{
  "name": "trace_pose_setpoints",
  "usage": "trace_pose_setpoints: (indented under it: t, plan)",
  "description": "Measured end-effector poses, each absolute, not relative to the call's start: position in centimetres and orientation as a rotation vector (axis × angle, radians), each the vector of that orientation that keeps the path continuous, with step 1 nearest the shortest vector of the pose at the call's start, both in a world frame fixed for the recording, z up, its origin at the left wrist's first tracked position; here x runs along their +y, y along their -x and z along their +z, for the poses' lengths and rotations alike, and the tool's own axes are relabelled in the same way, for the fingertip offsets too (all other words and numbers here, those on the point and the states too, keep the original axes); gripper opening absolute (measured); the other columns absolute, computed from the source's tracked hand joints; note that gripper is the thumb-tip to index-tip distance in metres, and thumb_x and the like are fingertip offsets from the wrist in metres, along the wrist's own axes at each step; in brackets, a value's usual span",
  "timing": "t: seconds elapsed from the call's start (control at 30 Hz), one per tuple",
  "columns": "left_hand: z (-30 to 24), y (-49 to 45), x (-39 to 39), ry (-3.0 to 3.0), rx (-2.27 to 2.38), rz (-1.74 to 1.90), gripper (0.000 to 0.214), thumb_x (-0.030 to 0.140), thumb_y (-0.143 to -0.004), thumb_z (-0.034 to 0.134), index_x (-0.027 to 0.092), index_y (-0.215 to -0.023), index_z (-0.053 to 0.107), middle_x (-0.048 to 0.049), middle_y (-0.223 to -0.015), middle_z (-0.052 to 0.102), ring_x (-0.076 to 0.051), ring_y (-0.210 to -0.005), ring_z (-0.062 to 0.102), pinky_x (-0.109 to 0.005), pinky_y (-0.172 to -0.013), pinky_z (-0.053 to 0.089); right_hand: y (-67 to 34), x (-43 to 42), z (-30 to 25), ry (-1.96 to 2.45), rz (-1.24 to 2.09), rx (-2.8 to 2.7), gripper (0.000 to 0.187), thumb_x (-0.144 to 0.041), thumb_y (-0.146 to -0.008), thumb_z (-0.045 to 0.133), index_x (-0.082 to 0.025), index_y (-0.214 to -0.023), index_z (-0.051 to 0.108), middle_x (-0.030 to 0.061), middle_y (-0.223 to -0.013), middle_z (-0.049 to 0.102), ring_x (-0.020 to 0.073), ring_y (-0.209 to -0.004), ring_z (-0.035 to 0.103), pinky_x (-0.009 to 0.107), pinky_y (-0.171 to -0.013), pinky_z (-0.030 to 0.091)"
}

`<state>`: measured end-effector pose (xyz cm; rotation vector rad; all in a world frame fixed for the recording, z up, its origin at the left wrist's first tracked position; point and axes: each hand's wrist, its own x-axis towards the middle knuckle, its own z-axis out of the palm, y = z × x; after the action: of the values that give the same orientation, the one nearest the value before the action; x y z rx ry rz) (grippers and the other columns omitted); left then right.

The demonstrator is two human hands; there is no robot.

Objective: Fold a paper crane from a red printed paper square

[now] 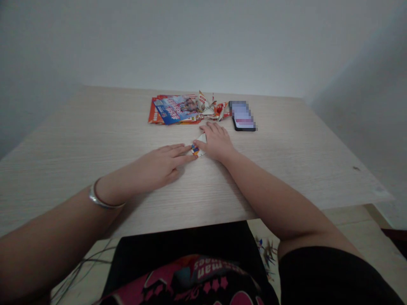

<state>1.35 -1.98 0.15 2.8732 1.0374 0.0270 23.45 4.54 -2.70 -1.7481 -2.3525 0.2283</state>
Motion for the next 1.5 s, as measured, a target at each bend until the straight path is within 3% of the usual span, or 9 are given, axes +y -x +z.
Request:
trace_pose_setpoints:
  t: [0.27, 0.43, 0.57, 0.73, 0.93, 1.1, 1.23, 1.4, 1.5]
  plan:
    - [0.2, -1.3, -2.2, -2.879, 1.045, 0.016, 0.055, 0.019, -0.102, 0.044, 0.019, -0.157, 0.050, -0.0191, -0.164, 0.047, -0.034, -0.150, 0.048, -0.054, -0.122, 0.042, -23.9, 6.3, -2.5, 1.826, 0.188, -2.362, 0.062, -0.041, -0.106, 0.043, -0.011, -0.161, 0.044, 0.0196, -0.172, 0.036, 0.0348, -0.161, 0.030, 0.051, -0.129, 0.027]
    - [0.8, -1.4, -2.4, -2.878, 1.033, 0.006, 0.052, 0.021, -0.102, 0.044, 0.018, -0.153, 0.055, -0.0201, -0.163, 0.048, -0.035, -0.150, 0.049, -0.055, -0.121, 0.042, -23.5, 7.0, -2.3, 1.829, 0.070, -2.238, 0.053, -0.043, -0.103, 0.050, -0.021, -0.151, 0.058, 0.0179, -0.158, 0.054, 0.0391, -0.145, 0.050, 0.059, -0.118, 0.039]
    - [0.8, -1.3, -2.4, -2.850, 1.030, -0.012, 0.054, 0.022, -0.103, 0.042, 0.019, -0.156, 0.052, -0.0196, -0.165, 0.045, -0.034, -0.151, 0.048, -0.056, -0.122, 0.041, -23.1, 7.5, -2.0, 1.854, -0.010, -2.153, 0.043, -0.039, -0.101, 0.054, -0.020, -0.137, 0.070, 0.0187, -0.140, 0.066, 0.0396, -0.133, 0.057, 0.058, -0.112, 0.043]
    - [0.2, -1.1, -1.9, -2.878, 1.003, 0.037, 0.054, 0.023, -0.103, 0.041, 0.021, -0.156, 0.051, -0.0166, -0.165, 0.047, -0.032, -0.151, 0.049, -0.054, -0.122, 0.041, -23.7, 7.7, -2.4, 1.784, 0.017, -2.231, 0.043, -0.026, -0.103, 0.045, -0.015, -0.136, 0.069, 0.0190, -0.144, 0.065, 0.0340, -0.137, 0.057, 0.052, -0.118, 0.041]
    - [0.4, -1.2, -1.7, -2.872, 1.066, 0.130, 0.053, 0.019, -0.097, 0.044, 0.008, -0.148, 0.053, -0.0232, -0.148, 0.063, -0.031, -0.136, 0.062, -0.049, -0.117, 0.047, -24.5, 6.6, -3.2, 1.677, 0.192, -2.358, 0.055, -0.020, -0.107, 0.024, -0.010, -0.144, 0.064, 0.0159, -0.157, 0.058, 0.0241, -0.152, 0.047, 0.045, -0.128, 0.032]
    - [0.6, -1.3, -1.3, -2.889, 1.068, 0.143, 0.046, 0.017, -0.095, 0.045, 0.010, -0.137, 0.061, -0.0173, -0.131, 0.072, -0.029, -0.120, 0.068, -0.048, -0.109, 0.050, -24.5, 5.5, -3.1, 1.681, 0.237, -2.336, 0.056, -0.040, -0.102, 0.053, -0.006, -0.145, 0.061, 0.0209, -0.161, 0.052, 0.0316, -0.152, 0.046, 0.046, -0.127, 0.033]
    - [0.7, -1.4, -1.3, -2.965, 1.040, 0.122, 0.042, 0.020, -0.101, 0.045, 0.015, -0.137, 0.066, -0.0137, -0.127, 0.073, -0.028, -0.115, 0.066, -0.046, -0.107, 0.048, -24.2, 4.5, -2.5, 1.628, 0.147, -2.283, 0.057, -0.044, -0.089, 0.075, -0.007, -0.132, 0.067, 0.0215, -0.142, 0.066, 0.0321, -0.135, 0.058, 0.043, -0.119, 0.041]
    - [1.2, -1.6, -1.9, -3.035, 1.010, 0.085, 0.036, 0.022, -0.104, 0.044, 0.019, -0.124, 0.074, -0.0123, -0.110, 0.073, -0.025, -0.100, 0.065, -0.044, -0.099, 0.048, -23.8, 3.1, -1.1, 1.544, 0.099, -2.384, 0.023, -0.040, -0.094, 0.070, -0.017, -0.093, 0.076, 0.0135, -0.112, 0.072, 0.0282, -0.114, 0.064, 0.039, -0.103, 0.048]
    - [1.4, -1.7, -2.1, -3.049, 0.998, 0.073, 0.038, 0.026, -0.106, 0.041, 0.016, -0.119, 0.076, -0.0135, -0.107, 0.073, -0.025, -0.098, 0.064, -0.044, -0.098, 0.049, -23.8, 2.4, -0.4, 1.481, 0.156, -2.484, 0.022, -0.037, -0.093, 0.071, -0.018, -0.100, 0.078, 0.0119, -0.110, 0.074, 0.0276, -0.110, 0.065, 0.039, -0.101, 0.048]
